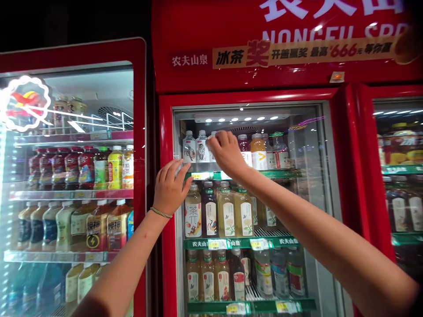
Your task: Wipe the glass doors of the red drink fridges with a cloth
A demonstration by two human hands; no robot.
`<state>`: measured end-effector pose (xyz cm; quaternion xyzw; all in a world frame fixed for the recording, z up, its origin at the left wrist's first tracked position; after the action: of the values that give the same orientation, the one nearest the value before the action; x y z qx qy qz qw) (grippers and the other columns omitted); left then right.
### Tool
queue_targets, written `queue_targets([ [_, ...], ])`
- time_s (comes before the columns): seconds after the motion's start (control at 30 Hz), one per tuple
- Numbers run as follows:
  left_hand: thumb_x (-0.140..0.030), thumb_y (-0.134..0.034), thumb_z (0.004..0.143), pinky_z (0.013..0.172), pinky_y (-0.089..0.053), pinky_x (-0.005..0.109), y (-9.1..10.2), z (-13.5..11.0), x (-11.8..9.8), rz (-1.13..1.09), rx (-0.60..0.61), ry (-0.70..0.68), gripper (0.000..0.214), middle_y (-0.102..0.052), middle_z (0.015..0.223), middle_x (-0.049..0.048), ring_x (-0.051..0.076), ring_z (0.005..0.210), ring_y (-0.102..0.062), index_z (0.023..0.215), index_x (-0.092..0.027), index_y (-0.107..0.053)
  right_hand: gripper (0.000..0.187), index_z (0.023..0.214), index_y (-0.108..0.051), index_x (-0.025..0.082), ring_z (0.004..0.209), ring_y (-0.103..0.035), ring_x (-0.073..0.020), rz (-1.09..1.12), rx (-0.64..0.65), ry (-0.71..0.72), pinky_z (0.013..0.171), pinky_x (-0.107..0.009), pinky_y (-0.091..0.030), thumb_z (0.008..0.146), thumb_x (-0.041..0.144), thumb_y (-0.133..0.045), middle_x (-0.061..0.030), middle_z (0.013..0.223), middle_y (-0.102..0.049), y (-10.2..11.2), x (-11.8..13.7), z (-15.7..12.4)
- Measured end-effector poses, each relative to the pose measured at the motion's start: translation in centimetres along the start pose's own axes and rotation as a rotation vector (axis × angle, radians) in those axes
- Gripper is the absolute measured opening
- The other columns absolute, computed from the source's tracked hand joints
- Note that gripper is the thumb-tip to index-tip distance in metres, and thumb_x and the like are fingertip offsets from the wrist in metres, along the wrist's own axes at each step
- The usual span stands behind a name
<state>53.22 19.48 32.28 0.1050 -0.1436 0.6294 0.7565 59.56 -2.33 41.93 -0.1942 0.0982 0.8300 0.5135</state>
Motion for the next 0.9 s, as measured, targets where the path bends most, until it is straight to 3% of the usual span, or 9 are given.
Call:
queue_targets([
  [0.07, -0.029, -0.058, 0.099, 0.116, -0.046, 0.05, -0.2, -0.4, 0.1, -0.02, -0.011, -0.023, 0.041, -0.061, 0.142, 0.013, 0.03, 0.138, -0.053, 0.139, -0.023, -0.057, 0.025, 0.116, -0.058, 0.025, 0.099, -0.05, -0.0259, -0.001, 0.043, 0.105, 0.084, -0.041, -0.045, 0.099, 0.015, -0.042, -0.0123, 0.115, -0.057, -0.3, 0.7, 0.3],
  [0.23, -0.025, -0.058, 0.098, 0.119, -0.046, 0.05, -0.5, -0.9, 0.3, -0.053, -0.058, -0.053, 0.043, -0.061, 0.142, 0.013, 0.029, 0.14, -0.052, 0.141, -0.022, -0.055, 0.027, 0.115, -0.058, 0.021, 0.101, -0.049, -0.0265, -0.059, -0.043, -0.054, 0.084, -0.041, -0.043, 0.1, 0.013, -0.037, -0.013, 0.11, -0.057, -0.6, 1.2, 1.5],
  [0.4, -0.023, -0.059, 0.098, 0.119, -0.047, 0.05, -0.6, -1.0, 0.4, -0.079, -0.071, -0.062, 0.039, -0.062, 0.139, 0.0142, 0.029, 0.14, -0.052, 0.137, -0.019, -0.057, 0.026, 0.114, -0.058, 0.022, 0.097, -0.048, -0.0244, -0.08, 0.06, 0.238, 0.083, -0.038, -0.041, 0.101, 0.013, -0.038, -0.012, 0.113, -0.059, -1.1, 3.2, 2.0],
  [0.57, -0.022, -0.061, 0.098, 0.118, -0.049, 0.05, -0.6, -1.5, 0.4, -0.125, -0.12, -0.048, 0.031, -0.066, 0.133, 0.0114, 0.027, 0.135, -0.058, 0.129, -0.02, -0.062, 0.024, 0.116, -0.058, 0.02, 0.099, -0.05, -0.0262, -0.062, 0.016, 0.064, 0.085, -0.04, -0.041, 0.101, 0.014, -0.04, -0.0133, 0.112, -0.058, -1.3, 3.8, 3.3],
  [0.73, -0.017, -0.058, 0.098, 0.116, -0.051, 0.05, -0.5, -2.2, 0.4, -0.144, -0.151, -0.029, 0.027, -0.069, 0.127, 0.0103, 0.025, 0.13, -0.062, 0.124, -0.02, -0.064, 0.025, 0.115, -0.059, 0.021, 0.099, -0.05, -0.0249, -0.016, 0.115, 0.28, 0.085, -0.039, -0.041, 0.101, 0.013, -0.04, -0.0121, 0.115, -0.059, -2.0, 5.4, 4.6],
  [0.9, -0.013, -0.059, 0.097, 0.115, -0.052, 0.05, -0.5, -2.4, 0.4, -0.141, -0.17, -0.042, 0.027, -0.07, 0.127, 0.0102, 0.025, 0.129, -0.063, 0.123, -0.018, -0.065, 0.029, 0.117, -0.058, 0.018, 0.101, -0.052, -0.0264, -0.076, -0.009, 0.123, 0.084, -0.04, -0.043, 0.099, 0.01, -0.036, -0.0132, 0.113, -0.059, -2.6, 5.7, 6.1],
])
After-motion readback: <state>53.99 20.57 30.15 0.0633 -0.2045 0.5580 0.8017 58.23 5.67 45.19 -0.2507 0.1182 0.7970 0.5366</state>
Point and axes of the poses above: each hand's wrist, its own z-axis towards the middle knuckle, its own y-axis out of the back of the hand, x = y × z, the point moved 2 cm from there along z, towards the middle knuckle
